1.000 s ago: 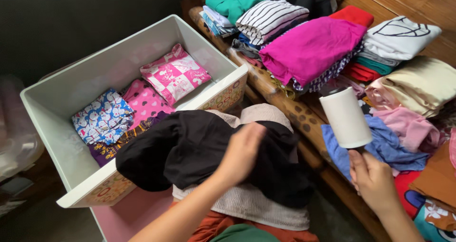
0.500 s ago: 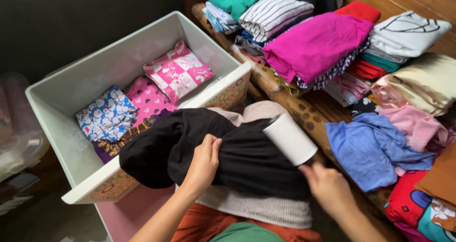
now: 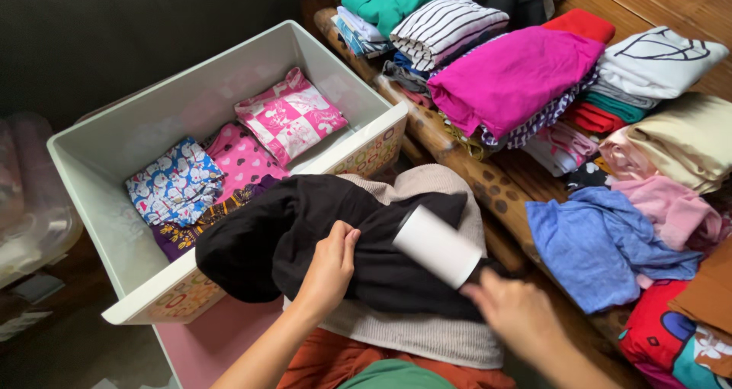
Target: The person cleans lint from various clothing items using a lint roller, then folds them and places them into a storage bin.
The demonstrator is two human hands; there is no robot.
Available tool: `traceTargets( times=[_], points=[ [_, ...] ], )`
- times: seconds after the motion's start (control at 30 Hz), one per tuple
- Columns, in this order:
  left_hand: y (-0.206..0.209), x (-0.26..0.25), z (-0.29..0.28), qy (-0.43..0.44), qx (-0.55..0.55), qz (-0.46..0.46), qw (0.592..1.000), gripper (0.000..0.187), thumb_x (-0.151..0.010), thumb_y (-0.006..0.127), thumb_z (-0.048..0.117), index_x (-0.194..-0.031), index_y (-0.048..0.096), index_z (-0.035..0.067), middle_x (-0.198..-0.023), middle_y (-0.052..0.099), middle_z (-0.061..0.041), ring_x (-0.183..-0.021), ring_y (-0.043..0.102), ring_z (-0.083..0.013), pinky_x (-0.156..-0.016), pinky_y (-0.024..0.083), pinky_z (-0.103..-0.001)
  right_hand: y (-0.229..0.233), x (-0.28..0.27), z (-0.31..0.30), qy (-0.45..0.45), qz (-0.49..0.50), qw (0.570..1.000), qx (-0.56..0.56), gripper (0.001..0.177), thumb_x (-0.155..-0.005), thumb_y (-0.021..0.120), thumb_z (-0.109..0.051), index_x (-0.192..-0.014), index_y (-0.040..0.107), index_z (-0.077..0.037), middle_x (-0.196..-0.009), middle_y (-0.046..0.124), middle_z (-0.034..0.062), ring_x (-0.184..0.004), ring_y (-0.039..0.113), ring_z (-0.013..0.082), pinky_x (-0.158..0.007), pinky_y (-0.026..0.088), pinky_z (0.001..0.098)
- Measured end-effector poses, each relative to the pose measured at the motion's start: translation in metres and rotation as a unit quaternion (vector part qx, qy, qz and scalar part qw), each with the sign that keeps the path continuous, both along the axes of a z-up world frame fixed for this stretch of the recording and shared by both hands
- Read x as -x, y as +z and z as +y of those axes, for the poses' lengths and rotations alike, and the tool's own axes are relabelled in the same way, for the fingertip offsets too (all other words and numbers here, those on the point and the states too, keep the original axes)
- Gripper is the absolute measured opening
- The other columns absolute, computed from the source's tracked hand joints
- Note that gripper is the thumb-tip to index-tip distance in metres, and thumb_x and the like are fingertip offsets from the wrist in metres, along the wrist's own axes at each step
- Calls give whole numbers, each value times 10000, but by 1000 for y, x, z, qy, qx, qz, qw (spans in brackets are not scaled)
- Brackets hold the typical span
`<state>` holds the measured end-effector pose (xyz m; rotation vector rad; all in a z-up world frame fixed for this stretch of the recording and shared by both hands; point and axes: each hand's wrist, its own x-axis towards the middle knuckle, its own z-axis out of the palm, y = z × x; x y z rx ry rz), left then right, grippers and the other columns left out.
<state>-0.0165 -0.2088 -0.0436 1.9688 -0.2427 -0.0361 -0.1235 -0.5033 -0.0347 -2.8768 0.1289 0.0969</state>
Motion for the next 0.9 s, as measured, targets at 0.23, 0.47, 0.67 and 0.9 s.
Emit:
traceTargets(
  times=[0.23, 0.47, 0.67, 0.9],
  points=[
    [-7, -1, 5, 8, 20, -4, 1000, 288, -1069, 478, 247, -950, 555, -3, -706, 579, -200, -622, 540, -334, -648, 472, -391, 3, -50, -57, -62, -97, 993, 27, 480, -1009, 514, -471, -834, 644, -43, -670, 657, 272, -663, 659, 502, -578, 504, 590],
    [-36, -12, 1, 50, 93, 23, 994, 338, -1080, 462, 289, -928, 556, 2, -707, 498, -110, -675, 473, -184, -669, 452, -340, -48, 40, 8, 16, -35, 999, -26, 404, -883, 584, -512, -870, 635, -112, -559, 659, 235, -582, 679, 475, -537, 513, 622],
    [-59, -26, 17, 57, 196, 53, 977, 413, -1136, 477, 315, -875, 505, -4, -795, 426, 1, -761, 404, -104, -708, 426, -294, -70, 51, -20, -84, -59, 994, -43, 375, -912, 559, -463, -904, 655, -101, -654, 688, 243, -665, 688, 476, -577, 530, 613],
    [-32, -29, 33, 103, 246, 12, 964, 328, -1103, 430, 319, -983, 565, 46, -936, 516, 55, -908, 471, -61, -853, 415, -233, -37, 5, -62, -142, -89, 984, -60, 446, -999, 531, -435, -830, 644, -38, -681, 647, 298, -708, 648, 509, -576, 472, 609]
  ],
)
